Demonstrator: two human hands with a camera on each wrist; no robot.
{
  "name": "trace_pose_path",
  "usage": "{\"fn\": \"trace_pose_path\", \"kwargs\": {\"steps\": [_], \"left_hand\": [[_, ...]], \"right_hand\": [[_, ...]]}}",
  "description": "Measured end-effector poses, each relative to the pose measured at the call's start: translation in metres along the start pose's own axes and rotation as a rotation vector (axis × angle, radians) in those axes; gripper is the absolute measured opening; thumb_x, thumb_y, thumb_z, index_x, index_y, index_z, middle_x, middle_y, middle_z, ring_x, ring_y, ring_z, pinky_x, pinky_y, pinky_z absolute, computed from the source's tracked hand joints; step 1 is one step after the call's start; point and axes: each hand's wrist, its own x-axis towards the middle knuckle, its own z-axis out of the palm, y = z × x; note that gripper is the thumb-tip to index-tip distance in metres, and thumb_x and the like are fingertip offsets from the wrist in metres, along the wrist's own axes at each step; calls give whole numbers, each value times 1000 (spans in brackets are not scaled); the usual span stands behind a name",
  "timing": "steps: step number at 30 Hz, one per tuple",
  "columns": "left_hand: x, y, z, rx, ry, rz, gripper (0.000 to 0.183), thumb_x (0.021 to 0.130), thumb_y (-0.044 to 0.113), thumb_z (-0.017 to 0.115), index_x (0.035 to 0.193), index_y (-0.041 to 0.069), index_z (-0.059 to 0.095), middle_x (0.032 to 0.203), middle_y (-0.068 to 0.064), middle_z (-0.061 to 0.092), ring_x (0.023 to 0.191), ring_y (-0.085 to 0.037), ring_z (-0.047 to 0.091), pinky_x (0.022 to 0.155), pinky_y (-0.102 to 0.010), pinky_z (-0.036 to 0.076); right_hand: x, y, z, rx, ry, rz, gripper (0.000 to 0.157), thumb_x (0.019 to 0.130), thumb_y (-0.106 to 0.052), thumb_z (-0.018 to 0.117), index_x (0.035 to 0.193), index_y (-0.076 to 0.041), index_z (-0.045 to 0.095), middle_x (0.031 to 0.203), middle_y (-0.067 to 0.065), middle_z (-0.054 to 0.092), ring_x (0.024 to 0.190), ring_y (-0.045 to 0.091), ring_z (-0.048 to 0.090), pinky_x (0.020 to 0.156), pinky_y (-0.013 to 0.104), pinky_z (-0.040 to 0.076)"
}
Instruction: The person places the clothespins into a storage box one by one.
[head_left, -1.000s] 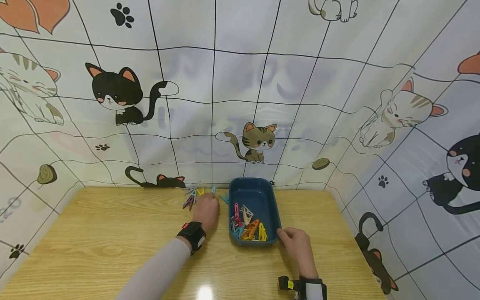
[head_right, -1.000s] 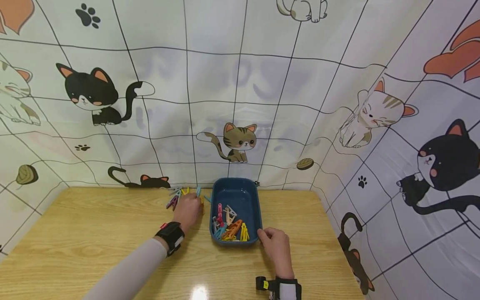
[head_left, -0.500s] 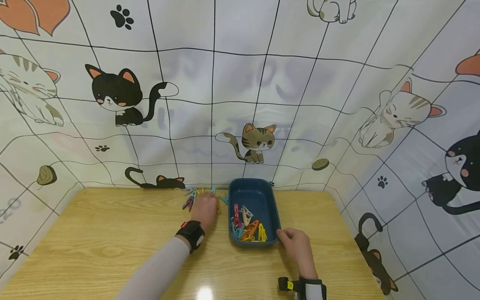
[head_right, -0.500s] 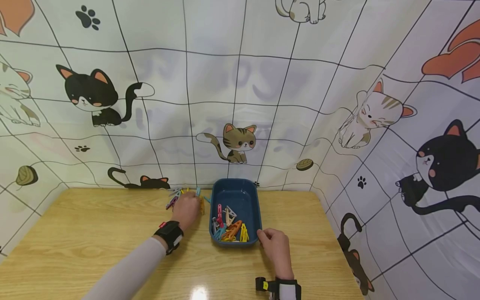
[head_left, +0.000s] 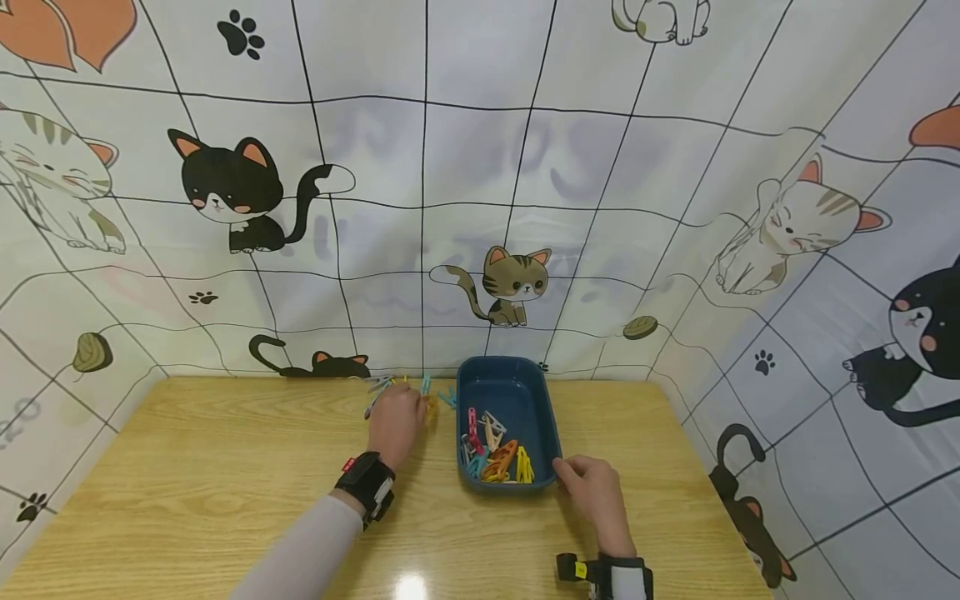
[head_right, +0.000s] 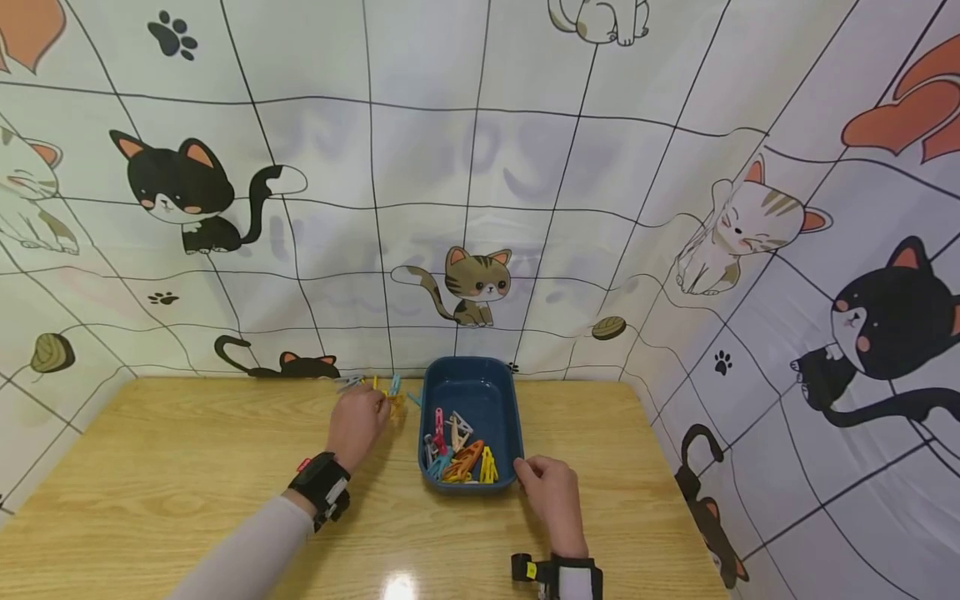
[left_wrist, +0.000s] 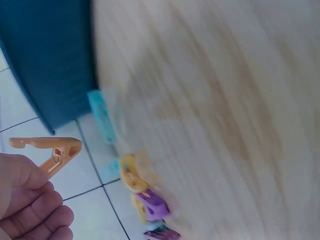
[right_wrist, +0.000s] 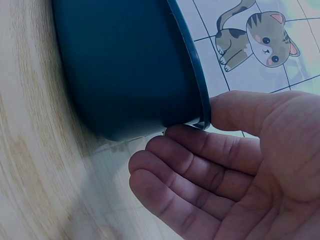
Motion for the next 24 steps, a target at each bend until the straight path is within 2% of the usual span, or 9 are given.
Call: {"fn": "trace_pose_path", "kwargs": {"steps": [3, 7, 15, 19, 24], "left_hand": [[-2, 7, -5, -40, 33, -39, 40, 88, 0, 71, 54, 9, 53, 61, -1, 40, 56, -17, 40, 54, -29, 32], [-5, 17, -10, -80, 109, -59, 20, 85, 1, 74, 66, 1, 71, 63, -3, 50, 60, -20, 51, 53, -32, 41], [-12, 43, -16, -129, 200, -23, 6, 82, 1, 79, 77, 0, 77, 74, -9, 69, 70, -27, 65, 65, -41, 55], [-16, 59, -16, -161, 206, 0, 6, 81, 2, 82, 77, 1, 77, 75, -6, 68, 70, -24, 65, 67, -39, 55], [-22, 76, -13, -165, 172, 30, 9, 82, 4, 82, 75, 5, 76, 73, -2, 63, 68, -19, 60, 65, -34, 52]], "right_hand": [[1, -1, 0, 4, 0, 5, 25, 97, -17, 68, 76, -5, 74, 67, 1, 65, 61, 13, 53, 57, 27, 41], [1, -1, 1, 5, 0, 8, 26, 97, -16, 68, 75, -6, 74, 66, 1, 65, 60, 13, 52, 56, 27, 41], [1, -1, 1, -5, -4, -1, 26, 97, -17, 68, 74, -7, 74, 66, 2, 65, 60, 13, 53, 58, 28, 41], [1, -1, 0, -3, -7, 4, 26, 98, -17, 68, 75, -6, 74, 68, 5, 67, 61, 13, 53, 59, 29, 42], [0, 0, -1, -17, -14, 11, 26, 99, -18, 67, 76, -6, 74, 69, 4, 67, 62, 14, 52, 59, 29, 42]]}}
